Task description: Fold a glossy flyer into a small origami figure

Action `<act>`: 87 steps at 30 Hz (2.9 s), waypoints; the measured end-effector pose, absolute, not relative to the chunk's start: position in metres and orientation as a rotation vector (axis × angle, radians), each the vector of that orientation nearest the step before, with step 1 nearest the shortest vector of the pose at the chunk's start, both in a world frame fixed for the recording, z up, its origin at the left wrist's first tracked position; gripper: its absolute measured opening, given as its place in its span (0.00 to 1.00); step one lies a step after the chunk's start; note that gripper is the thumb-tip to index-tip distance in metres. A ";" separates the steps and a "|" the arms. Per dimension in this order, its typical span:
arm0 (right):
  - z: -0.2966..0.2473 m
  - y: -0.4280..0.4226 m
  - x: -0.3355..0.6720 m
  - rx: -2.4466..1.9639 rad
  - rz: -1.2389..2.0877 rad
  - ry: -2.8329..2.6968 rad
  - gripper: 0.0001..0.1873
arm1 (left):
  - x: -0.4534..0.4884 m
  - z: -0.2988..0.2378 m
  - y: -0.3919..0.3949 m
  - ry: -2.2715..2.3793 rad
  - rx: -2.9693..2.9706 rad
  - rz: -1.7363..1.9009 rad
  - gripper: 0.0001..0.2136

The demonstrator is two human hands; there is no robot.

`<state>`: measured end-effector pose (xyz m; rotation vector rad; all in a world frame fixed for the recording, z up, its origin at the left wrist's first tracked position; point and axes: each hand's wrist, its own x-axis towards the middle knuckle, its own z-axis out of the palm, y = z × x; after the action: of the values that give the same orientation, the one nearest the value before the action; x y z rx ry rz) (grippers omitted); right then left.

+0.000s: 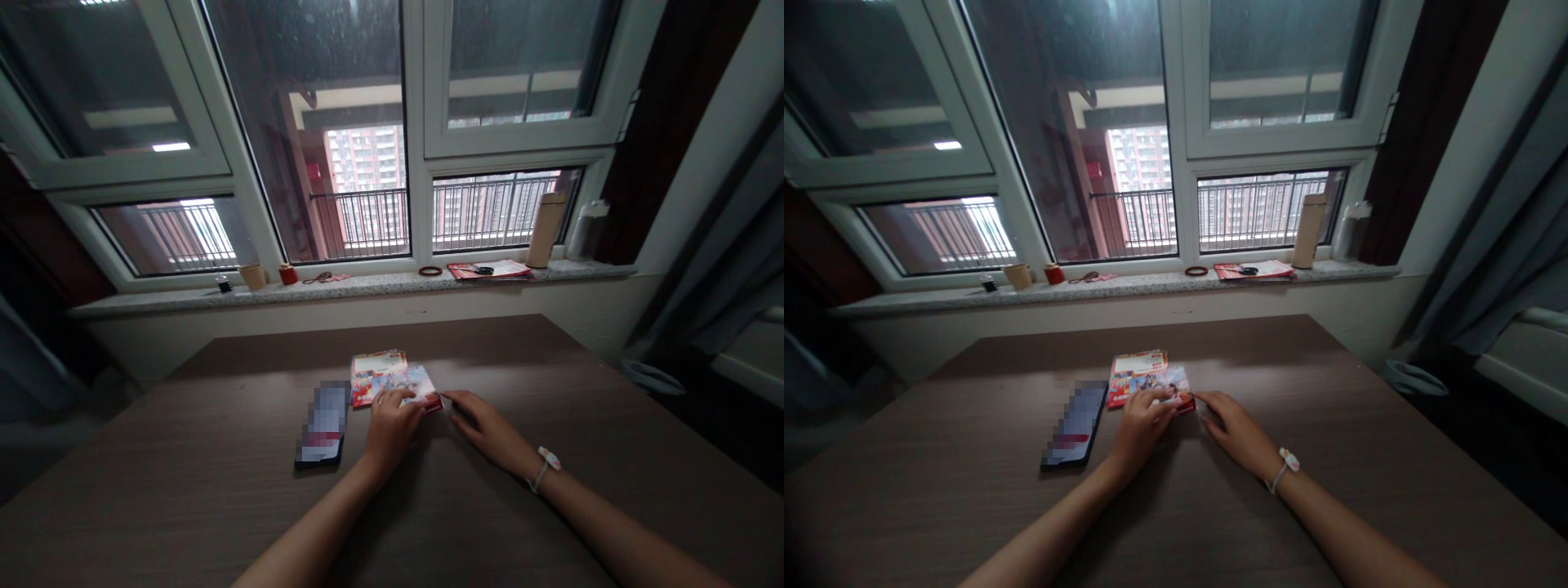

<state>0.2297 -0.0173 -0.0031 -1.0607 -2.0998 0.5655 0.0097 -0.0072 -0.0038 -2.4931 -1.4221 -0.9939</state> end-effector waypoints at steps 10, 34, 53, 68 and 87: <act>-0.007 -0.011 0.226 -1.085 0.456 -2.025 0.09 | 0.008 -0.012 0.001 -1.331 -2.659 -1.007 0.06; 0.007 -0.009 0.249 -1.489 0.347 -1.981 0.12 | -0.004 -0.012 -0.003 -1.729 -2.491 -0.712 0.27; -0.003 -0.008 0.252 -1.536 0.154 -2.117 0.17 | -0.018 -0.008 0.011 -1.822 -2.157 -0.588 0.27; 0.001 -0.011 0.249 -1.413 0.284 -2.206 0.18 | -0.015 -0.008 0.008 -1.777 -2.310 -0.545 0.19; 0.009 0.001 0.243 -1.388 0.122 -2.227 0.22 | 0.019 0.016 -0.004 -1.457 -2.564 -0.592 0.16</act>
<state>0.2427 0.0007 0.0088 -1.3880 -2.2275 0.1222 0.0190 -0.0037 0.0164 -2.5642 -1.4571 -0.5921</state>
